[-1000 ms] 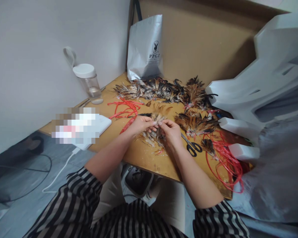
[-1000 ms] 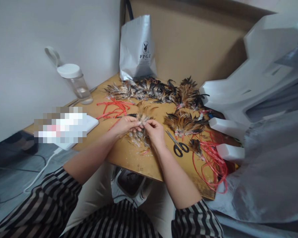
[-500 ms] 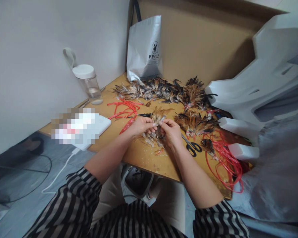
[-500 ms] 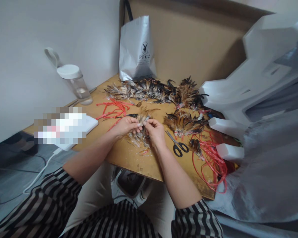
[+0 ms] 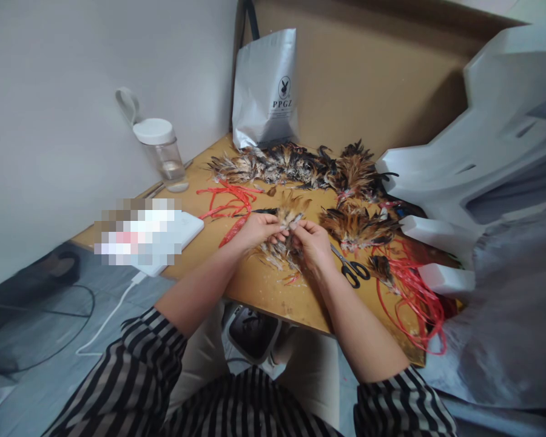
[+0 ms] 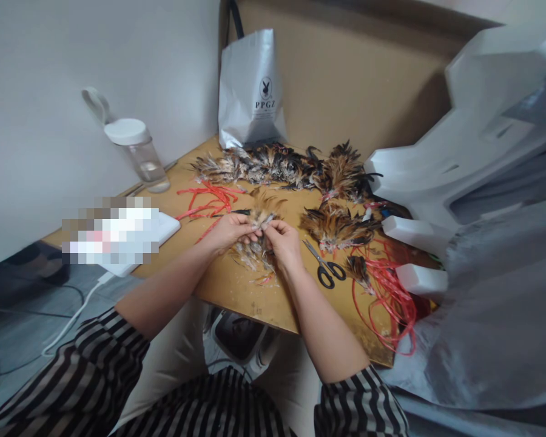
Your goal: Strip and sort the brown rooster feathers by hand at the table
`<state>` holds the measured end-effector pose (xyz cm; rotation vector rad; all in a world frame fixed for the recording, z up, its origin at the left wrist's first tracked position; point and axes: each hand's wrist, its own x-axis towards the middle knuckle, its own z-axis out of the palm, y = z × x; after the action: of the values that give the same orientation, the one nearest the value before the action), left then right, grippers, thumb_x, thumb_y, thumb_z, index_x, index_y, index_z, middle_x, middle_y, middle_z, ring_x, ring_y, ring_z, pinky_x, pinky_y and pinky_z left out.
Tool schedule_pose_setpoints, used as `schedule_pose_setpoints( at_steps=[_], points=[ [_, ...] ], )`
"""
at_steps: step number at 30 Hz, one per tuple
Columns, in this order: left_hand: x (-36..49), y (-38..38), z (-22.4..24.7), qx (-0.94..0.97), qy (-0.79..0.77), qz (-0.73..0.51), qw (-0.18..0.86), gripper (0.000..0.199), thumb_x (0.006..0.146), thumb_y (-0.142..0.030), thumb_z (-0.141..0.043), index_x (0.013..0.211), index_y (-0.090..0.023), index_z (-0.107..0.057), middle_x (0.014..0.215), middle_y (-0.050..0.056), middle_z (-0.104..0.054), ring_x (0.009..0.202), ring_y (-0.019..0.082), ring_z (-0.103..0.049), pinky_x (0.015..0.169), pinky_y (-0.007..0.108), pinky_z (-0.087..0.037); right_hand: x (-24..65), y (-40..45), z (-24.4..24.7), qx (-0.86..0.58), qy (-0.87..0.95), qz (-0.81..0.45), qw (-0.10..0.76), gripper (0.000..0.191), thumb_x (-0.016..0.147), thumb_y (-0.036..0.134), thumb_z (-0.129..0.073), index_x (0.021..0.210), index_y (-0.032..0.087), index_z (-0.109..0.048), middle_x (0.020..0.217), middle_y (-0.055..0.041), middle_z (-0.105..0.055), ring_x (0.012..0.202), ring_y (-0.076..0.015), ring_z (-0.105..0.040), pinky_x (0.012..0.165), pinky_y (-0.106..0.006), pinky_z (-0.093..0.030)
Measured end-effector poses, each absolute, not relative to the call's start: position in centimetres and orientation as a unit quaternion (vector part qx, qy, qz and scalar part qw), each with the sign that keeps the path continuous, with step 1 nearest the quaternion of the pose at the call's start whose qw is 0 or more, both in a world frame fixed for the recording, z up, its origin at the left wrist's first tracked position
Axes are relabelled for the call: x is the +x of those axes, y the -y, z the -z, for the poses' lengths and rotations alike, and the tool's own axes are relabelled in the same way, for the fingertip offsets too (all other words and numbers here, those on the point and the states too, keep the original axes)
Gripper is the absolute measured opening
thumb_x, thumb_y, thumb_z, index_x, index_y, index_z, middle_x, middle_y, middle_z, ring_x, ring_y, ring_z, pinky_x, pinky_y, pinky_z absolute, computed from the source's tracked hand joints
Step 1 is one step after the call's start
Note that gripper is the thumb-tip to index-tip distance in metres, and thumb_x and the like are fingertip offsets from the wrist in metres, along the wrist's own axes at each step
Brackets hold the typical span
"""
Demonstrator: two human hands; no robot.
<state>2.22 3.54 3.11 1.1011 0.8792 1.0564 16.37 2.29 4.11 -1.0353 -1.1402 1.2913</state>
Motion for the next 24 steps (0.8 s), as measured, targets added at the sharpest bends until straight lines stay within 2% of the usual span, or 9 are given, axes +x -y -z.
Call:
schedule_pose_setpoints(
  at_steps=[6, 11, 17, 20, 24],
  points=[
    [2.28, -3.58, -2.89, 0.52, -0.397, -0.459, 0.602, 0.016, 0.069, -0.025, -0.064, 0.07, -0.009, -0.062, 0.061, 0.004, -0.063, 0.05, 0.006, -0.056, 0.047, 0.015, -0.042, 16.49, -2.34, -3.9, -0.449, 0.51, -0.508, 0.529, 0.024, 0.061, 0.036, -0.068, 0.061, 0.016, -0.054, 0.042, 0.0066, -0.044, 0.036, -0.005, -0.031, 0.038, -0.02, -0.023],
    [2.22, -3.72, -2.71, 0.542, -0.394, -0.456, 0.585, 0.018, 0.069, -0.028, -0.064, 0.066, -0.01, -0.06, 0.057, 0.003, -0.062, 0.047, 0.006, -0.055, 0.045, 0.016, -0.041, 16.42, -2.28, -3.86, -0.461, 0.547, -0.455, 0.53, 0.02, 0.062, 0.033, -0.067, 0.064, 0.017, -0.055, 0.052, 0.0039, -0.053, 0.042, -0.0065, -0.039, 0.04, -0.02, -0.032],
    [2.39, -3.58, -2.9, 0.553, -0.403, -0.464, 0.562, 0.019, 0.069, -0.029, -0.064, 0.066, -0.01, -0.059, 0.055, 0.002, -0.06, 0.046, 0.006, -0.054, 0.044, 0.015, -0.039, 16.46, -2.33, -3.81, -0.464, 0.527, -0.493, 0.515, 0.023, 0.062, 0.036, -0.066, 0.066, 0.016, -0.055, 0.052, 0.0023, -0.055, 0.042, -0.0081, -0.046, 0.041, -0.02, -0.037],
    [2.43, -3.5, -3.05, 0.546, -0.4, -0.469, 0.568, 0.022, 0.068, -0.031, -0.065, 0.065, -0.01, -0.06, 0.056, 0.003, -0.06, 0.047, 0.006, -0.054, 0.044, 0.015, -0.04, 16.62, -2.47, -3.73, -0.455, 0.51, -0.511, 0.521, 0.022, 0.062, 0.035, -0.067, 0.063, 0.016, -0.056, 0.049, 0.0029, -0.054, 0.04, -0.0067, -0.043, 0.041, -0.02, -0.034],
    [2.31, -3.46, -3.13, 0.48, -0.389, -0.488, 0.616, 0.025, 0.065, -0.033, -0.068, 0.071, -0.009, -0.062, 0.07, 0.006, -0.066, 0.055, 0.008, -0.059, 0.047, 0.015, -0.042, 16.78, -2.67, -3.79, -0.435, 0.468, -0.548, 0.541, 0.025, 0.06, 0.036, -0.07, 0.06, 0.016, -0.056, 0.045, 0.0054, -0.048, 0.039, -0.0053, -0.037, 0.04, -0.019, -0.028]
  ],
)
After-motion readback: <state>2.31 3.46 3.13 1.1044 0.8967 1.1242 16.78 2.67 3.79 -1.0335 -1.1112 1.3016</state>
